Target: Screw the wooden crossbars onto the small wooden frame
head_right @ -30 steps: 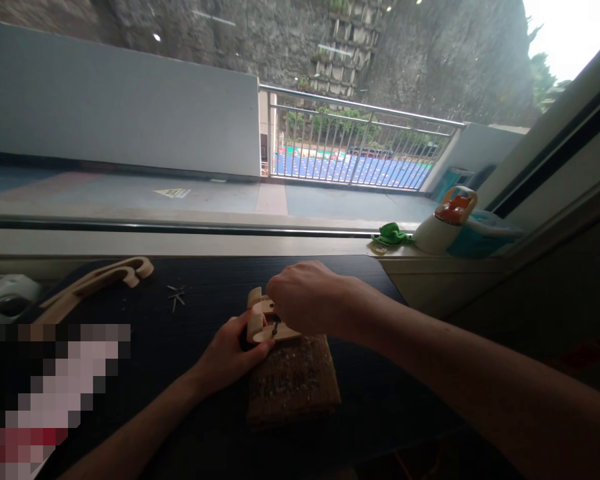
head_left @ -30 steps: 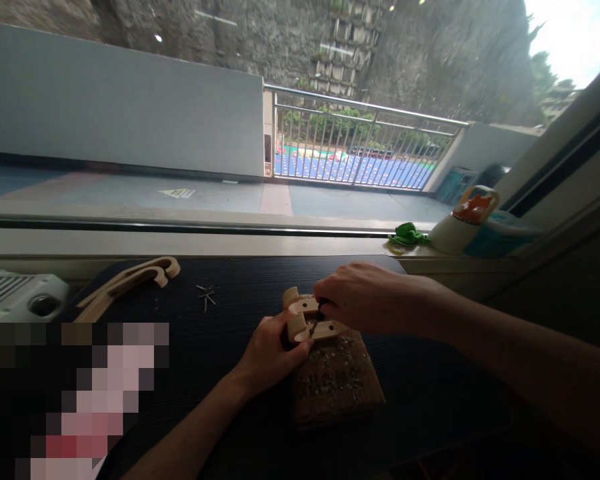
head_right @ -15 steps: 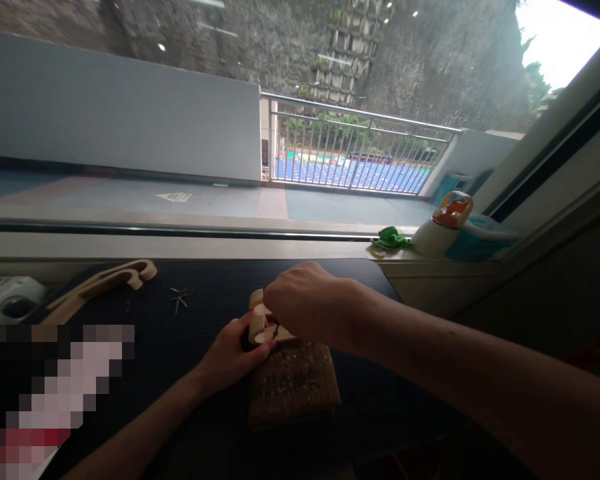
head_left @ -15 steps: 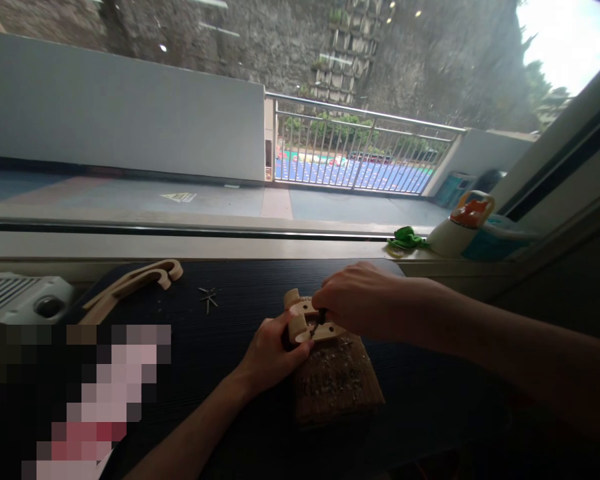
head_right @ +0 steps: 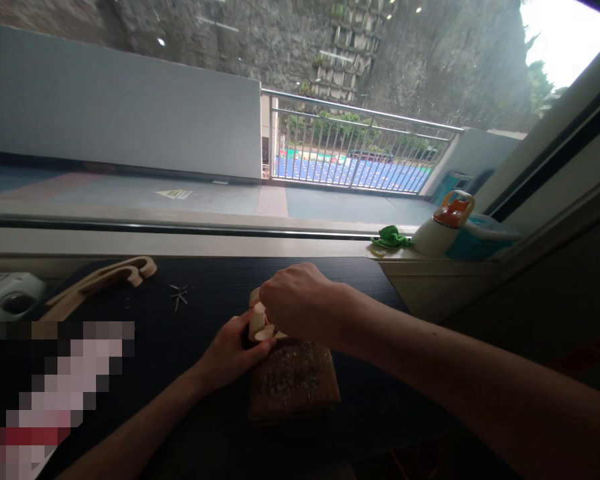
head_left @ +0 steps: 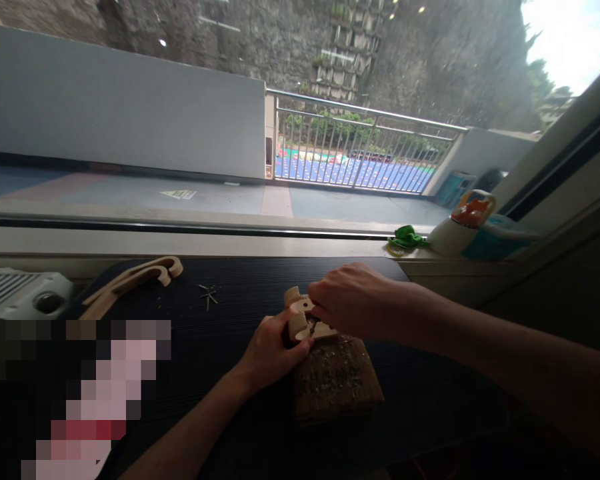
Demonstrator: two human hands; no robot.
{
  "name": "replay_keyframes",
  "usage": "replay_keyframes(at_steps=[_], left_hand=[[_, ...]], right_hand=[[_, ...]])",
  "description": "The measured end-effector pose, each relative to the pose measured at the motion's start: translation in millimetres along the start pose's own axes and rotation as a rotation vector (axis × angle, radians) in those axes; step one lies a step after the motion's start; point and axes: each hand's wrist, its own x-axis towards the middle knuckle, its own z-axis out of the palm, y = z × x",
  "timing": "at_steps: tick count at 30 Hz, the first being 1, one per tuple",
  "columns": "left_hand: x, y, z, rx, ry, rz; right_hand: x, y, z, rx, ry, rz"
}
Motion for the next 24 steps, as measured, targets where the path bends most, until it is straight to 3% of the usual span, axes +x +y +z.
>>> replay_keyframes(at_steps=[4, 15, 24], left_hand=[[-0.1, 0.2, -0.1, -0.011, 0.002, 0.018], [0.0, 0.2, 0.4, 0.009, 0.023, 0.031], [0.1, -0.5, 0.0, 0.018, 0.007, 0.035]], right_hand=[[-4.5, 0.3, -5.6, -0.026, 0.008, 0.010], [2.9, 2.1, 11.8, -0.026, 0.079, -0.113], [3.2, 1.5, 12.4, 0.016, 0.130, 0.022]])
